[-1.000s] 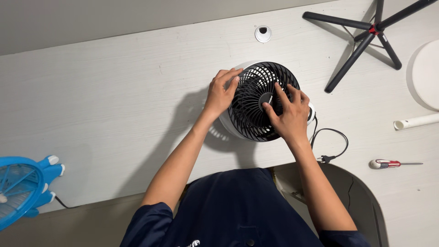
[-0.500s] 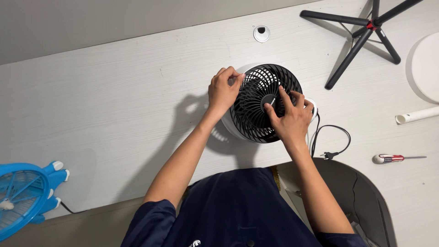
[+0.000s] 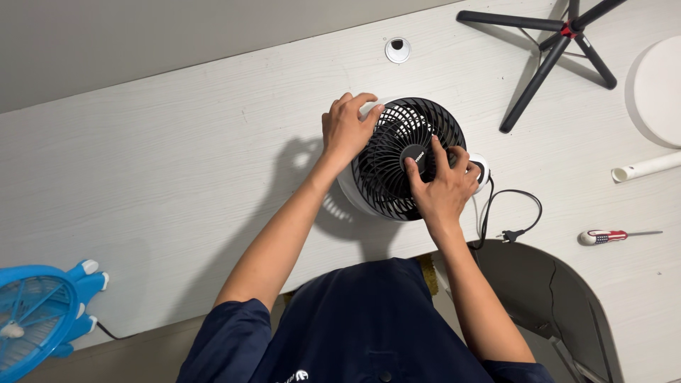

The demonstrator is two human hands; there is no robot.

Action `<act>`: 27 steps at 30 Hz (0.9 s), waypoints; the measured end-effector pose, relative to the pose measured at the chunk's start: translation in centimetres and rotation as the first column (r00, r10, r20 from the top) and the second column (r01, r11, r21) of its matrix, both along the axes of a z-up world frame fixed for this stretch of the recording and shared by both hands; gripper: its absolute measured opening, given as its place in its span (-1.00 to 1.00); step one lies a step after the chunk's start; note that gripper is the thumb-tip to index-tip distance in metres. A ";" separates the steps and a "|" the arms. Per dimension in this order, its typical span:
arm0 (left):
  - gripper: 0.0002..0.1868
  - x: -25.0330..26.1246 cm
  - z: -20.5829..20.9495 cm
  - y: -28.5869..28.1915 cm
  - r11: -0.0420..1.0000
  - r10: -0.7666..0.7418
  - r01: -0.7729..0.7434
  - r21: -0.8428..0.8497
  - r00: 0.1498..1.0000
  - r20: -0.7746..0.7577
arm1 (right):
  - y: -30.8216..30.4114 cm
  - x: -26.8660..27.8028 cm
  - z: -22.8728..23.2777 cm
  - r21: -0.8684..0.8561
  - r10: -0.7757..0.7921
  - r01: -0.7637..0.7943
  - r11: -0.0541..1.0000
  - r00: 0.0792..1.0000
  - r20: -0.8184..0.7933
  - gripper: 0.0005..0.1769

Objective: The person assembles a small electric fan on a white table. They attach the front grille to the fan head, secure it with a screwdriver, then attach the stand pole and base, tightening the pole to the fan head with the screwdriver.

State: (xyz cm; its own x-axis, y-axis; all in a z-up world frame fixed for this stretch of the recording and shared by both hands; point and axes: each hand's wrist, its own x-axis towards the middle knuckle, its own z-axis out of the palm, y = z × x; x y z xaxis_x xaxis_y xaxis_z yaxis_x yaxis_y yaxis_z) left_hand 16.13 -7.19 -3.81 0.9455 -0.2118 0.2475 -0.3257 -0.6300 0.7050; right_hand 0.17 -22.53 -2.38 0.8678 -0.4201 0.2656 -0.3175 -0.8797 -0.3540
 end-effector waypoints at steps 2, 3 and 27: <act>-0.74 0.5 -0.9 -0.1 0.998 -0.055 0.057 0.010 0.989 -0.137 | -0.1 -0.2 -0.2 -0.007 0.010 -0.010 1.000 1.000 0.026 -0.30; -0.74 0.8 -1.4 -0.2 0.996 -0.082 0.086 0.013 0.976 -0.204 | -0.1 -0.2 -0.3 -0.010 0.013 -0.013 1.000 1.000 0.028 -0.30; -0.65 -3.1 0.9 0.4 0.994 -0.082 0.094 0.053 0.977 -0.197 | -1.2 -3.4 -1.1 0.019 0.079 -0.080 0.997 0.997 0.006 -0.40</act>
